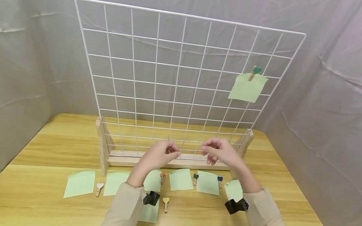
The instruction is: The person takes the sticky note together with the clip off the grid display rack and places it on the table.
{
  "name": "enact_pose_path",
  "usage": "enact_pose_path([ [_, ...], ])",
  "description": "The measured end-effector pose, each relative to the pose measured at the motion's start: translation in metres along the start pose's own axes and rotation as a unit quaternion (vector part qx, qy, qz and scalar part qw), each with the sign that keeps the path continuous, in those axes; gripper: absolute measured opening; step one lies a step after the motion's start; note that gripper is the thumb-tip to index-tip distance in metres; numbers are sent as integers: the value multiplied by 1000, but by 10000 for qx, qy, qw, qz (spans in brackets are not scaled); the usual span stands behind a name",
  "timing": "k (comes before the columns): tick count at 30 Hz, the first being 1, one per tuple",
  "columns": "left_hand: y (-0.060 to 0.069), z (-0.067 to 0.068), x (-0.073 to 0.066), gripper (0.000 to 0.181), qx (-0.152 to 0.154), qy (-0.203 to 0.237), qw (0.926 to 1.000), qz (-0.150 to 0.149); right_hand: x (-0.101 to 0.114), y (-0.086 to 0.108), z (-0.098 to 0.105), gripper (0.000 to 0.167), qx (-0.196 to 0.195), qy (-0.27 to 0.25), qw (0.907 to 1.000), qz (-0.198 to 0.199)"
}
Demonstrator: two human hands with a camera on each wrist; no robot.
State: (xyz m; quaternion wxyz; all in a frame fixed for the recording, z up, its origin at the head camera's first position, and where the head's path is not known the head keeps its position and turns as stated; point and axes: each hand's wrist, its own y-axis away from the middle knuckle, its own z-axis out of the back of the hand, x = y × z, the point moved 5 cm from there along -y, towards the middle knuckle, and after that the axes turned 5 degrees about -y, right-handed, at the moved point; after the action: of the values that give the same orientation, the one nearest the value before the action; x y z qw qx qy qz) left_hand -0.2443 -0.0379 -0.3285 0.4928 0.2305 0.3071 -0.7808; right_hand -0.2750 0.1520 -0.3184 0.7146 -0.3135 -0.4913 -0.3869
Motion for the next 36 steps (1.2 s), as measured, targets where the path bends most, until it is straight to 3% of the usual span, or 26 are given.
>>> enact_pose_path([
  [7,-14,6,-22,13,-170,-27,9995,-264,26,4,28,18,-462,-115,9983,332],
  [14,-25,12,-40,11,-253,-29,9986,-473,51,9,47,20,-771,178,9940,758],
  [22,-37,19,-56,10,-328,-21,9957,-865,67,14,65,17,-1013,409,9896,937],
  [36,-55,29,-84,11,-592,134,9934,-972,93,22,86,12,-1382,628,9817,1147],
])
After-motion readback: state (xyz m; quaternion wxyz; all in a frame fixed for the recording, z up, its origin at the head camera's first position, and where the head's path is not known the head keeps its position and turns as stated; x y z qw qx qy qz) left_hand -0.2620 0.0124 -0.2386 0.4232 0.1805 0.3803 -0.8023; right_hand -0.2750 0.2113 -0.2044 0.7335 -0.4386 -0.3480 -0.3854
